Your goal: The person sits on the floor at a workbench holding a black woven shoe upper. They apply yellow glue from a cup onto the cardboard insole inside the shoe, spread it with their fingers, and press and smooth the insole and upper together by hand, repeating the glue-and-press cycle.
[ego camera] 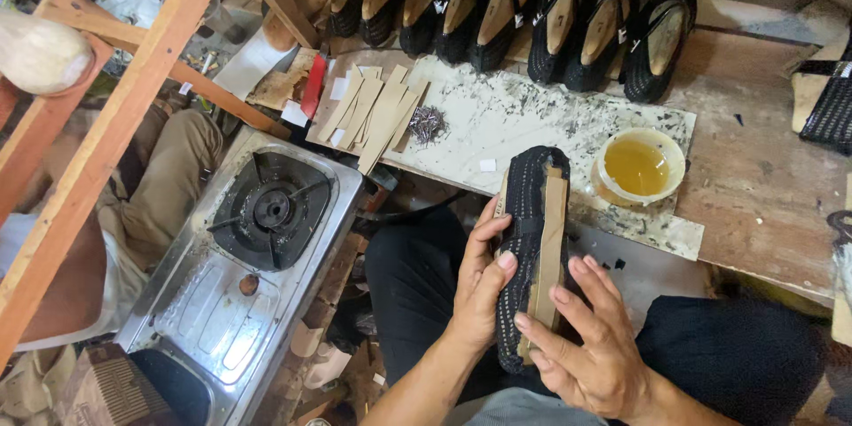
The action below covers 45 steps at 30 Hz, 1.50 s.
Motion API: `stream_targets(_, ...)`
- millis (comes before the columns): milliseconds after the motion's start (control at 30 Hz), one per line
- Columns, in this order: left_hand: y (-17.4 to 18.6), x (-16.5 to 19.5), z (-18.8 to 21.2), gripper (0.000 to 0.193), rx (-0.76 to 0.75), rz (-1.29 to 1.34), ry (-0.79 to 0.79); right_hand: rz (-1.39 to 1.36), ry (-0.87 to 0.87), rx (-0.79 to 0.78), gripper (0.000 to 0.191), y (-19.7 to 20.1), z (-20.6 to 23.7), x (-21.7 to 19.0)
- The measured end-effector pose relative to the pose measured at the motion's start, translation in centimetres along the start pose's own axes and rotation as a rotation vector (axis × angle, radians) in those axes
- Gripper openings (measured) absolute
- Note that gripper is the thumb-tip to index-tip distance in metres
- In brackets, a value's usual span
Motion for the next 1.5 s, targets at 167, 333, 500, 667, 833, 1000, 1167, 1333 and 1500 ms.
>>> stream_targets(167,-0.6,1.1,0.5,0.044,-0.053,-0.030,-0.035,-0.033,-0.093,0.034,0.029,0.6,-0.1,1.0)
stream_targets(333,-0.6,1.5,0.7,0.044,-0.073,-0.076,-0.021,-0.007,0.037,0.003,0.029,1.2,-1.9,0.0)
stream_targets(500,-0.4,1.4,1.3,0.043,-0.114,-0.092,0.003,0.018,-0.139,0.024,0.026,2.3,-3.2,3.2)
stream_targets(667,1.3,1.3,1.7,0.044,-0.093,-0.083,0.040,0.118,-0.258,-0.067,0.025,3.1,-3.0,7.1)
stream_targets(833,2.0,0.3,2.9,0.047,-0.018,0.043,0.151,0.469,-0.446,-0.173,0.054,4.2,-3.7,14.7)
stream_targets(1000,1.4,0.3,3.3,0.049,0.011,0.088,0.185,0.544,-0.455,-0.283,0.053,4.1,-3.3,17.5)
stream_targets(1167,1.7,0.7,2.8,0.052,0.047,0.112,0.231,0.299,-0.494,-0.096,0.035,4.9,-2.0,15.9)
stream_targets(1333,0.4,-0.3,2.1,0.050,0.016,0.142,0.246,-0.071,-0.297,-0.035,0.026,2.9,-1.5,7.9)
stream_targets(1500,-1.5,-0.6,2.2,0.048,-0.065,0.128,0.227,0.102,-0.106,-0.053,0.047,2.0,-1.9,4.1)
Point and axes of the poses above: each hand's wrist, its own z-axis away from the middle knuckle, its own y-axis out of the back of the hand, x = y × z, the point moved 9 cm from there along -z, towards the middle knuckle, and after that the axes turned 2 degrees about -y, right-handed, at the moved point
